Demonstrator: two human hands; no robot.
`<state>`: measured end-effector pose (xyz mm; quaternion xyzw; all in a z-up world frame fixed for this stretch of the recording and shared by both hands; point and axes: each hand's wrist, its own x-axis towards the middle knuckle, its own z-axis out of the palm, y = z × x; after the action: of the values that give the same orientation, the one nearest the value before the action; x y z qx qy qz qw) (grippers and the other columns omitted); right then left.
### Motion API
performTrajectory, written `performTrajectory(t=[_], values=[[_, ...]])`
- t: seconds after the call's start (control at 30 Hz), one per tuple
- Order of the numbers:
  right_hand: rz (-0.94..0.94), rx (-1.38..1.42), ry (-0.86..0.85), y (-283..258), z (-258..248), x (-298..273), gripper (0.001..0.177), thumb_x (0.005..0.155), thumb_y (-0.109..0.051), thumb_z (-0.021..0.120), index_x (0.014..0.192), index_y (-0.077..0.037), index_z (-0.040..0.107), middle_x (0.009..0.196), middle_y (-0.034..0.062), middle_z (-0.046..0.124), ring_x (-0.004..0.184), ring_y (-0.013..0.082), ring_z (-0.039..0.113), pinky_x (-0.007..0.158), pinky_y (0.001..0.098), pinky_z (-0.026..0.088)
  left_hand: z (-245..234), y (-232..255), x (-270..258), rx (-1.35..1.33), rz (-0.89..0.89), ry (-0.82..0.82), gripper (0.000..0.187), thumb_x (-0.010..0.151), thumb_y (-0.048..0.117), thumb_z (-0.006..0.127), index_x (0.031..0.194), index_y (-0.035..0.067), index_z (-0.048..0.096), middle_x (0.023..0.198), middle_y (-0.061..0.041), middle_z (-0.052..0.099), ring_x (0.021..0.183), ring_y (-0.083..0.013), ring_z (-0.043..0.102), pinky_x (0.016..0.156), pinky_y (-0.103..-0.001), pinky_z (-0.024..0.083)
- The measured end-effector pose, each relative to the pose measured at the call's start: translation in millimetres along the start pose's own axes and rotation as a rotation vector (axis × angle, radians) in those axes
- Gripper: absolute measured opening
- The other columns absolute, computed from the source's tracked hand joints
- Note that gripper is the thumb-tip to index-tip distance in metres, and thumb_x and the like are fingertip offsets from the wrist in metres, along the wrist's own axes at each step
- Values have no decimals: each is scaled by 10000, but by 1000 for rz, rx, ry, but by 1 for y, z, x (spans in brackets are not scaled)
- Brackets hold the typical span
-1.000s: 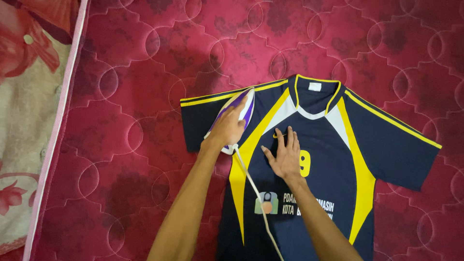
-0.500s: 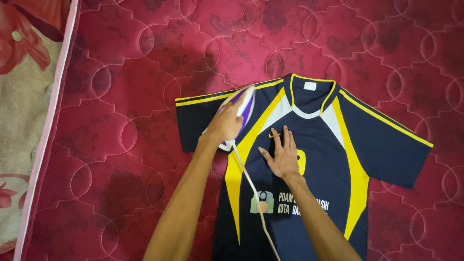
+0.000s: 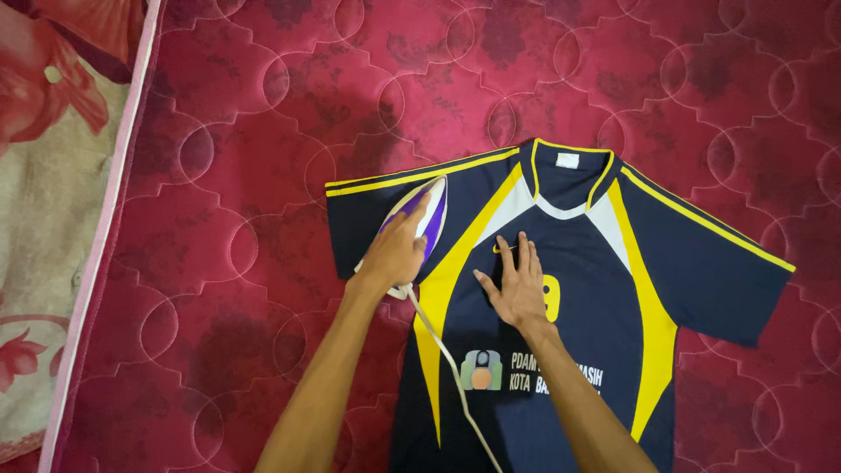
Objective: The person irons a dark blue and yellow sports jersey laid flat on a red patterned mat. They use a purple and white electric iron to smooth the front, sleeves, and collar areas, then fold the jersey in half.
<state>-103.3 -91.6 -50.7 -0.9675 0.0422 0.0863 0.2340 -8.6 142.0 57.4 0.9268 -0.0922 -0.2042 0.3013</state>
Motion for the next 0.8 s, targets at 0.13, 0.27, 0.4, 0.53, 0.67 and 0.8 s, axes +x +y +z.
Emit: performTrajectory(t=[0.13, 0.27, 0.4, 0.53, 0.67, 0.8], values=[[-10, 12, -3, 1, -1, 2, 818, 922, -571, 620, 1572, -156, 350, 1656, 264, 177, 1512, 481, 190, 1215, 537, 223, -7, 2, 10, -36, -46, 40, 840, 915, 75, 598, 1647, 240, 221, 1399, -356, 518, 1323, -484, 511, 1143, -489, 399], [1, 11, -25, 0, -2, 0, 816, 914, -573, 617, 1565, -163, 346, 1657, 261, 168, 1514, 474, 182, 1212, 539, 220, -5, 0, 16, -56, -95, 70, 827, 920, 70, 583, 1639, 232, 206, 1408, -343, 523, 1329, -482, 508, 1140, -500, 389], [14, -5, -24, -1, 2, 2, 817, 907, -561, 619, 1563, -159, 343, 1651, 263, 167, 1511, 476, 178, 1207, 551, 210, 5, -2, 6, -52, -64, 106, 825, 923, 75, 602, 1625, 212, 192, 1441, -368, 463, 1338, -508, 462, 1124, -505, 365], [-32, -16, 15, 3, 7, 1, 815, 932, -556, 608, 1575, -134, 338, 1650, 279, 176, 1512, 487, 185, 1215, 560, 211, 7, -3, -23, -76, -78, 88, 810, 943, 86, 593, 1628, 223, 183, 1425, -338, 481, 1320, -498, 474, 1109, -506, 366], [-32, -24, 7, 4, 8, 1, 818, 937, -556, 600, 1579, -129, 328, 1652, 283, 169, 1515, 484, 177, 1215, 559, 205, 1, 0, -34, -101, -154, 40, 799, 951, 95, 572, 1633, 246, 183, 1382, -292, 531, 1285, -456, 536, 1095, -492, 408], [-15, -30, -28, 3, 5, 1, 817, 939, -569, 588, 1579, -139, 318, 1656, 278, 145, 1522, 475, 152, 1220, 552, 185, 1, -3, -26, -120, -132, 100, 796, 952, 99, 573, 1638, 239, 194, 1333, -278, 579, 1252, -451, 567, 1080, -493, 434]])
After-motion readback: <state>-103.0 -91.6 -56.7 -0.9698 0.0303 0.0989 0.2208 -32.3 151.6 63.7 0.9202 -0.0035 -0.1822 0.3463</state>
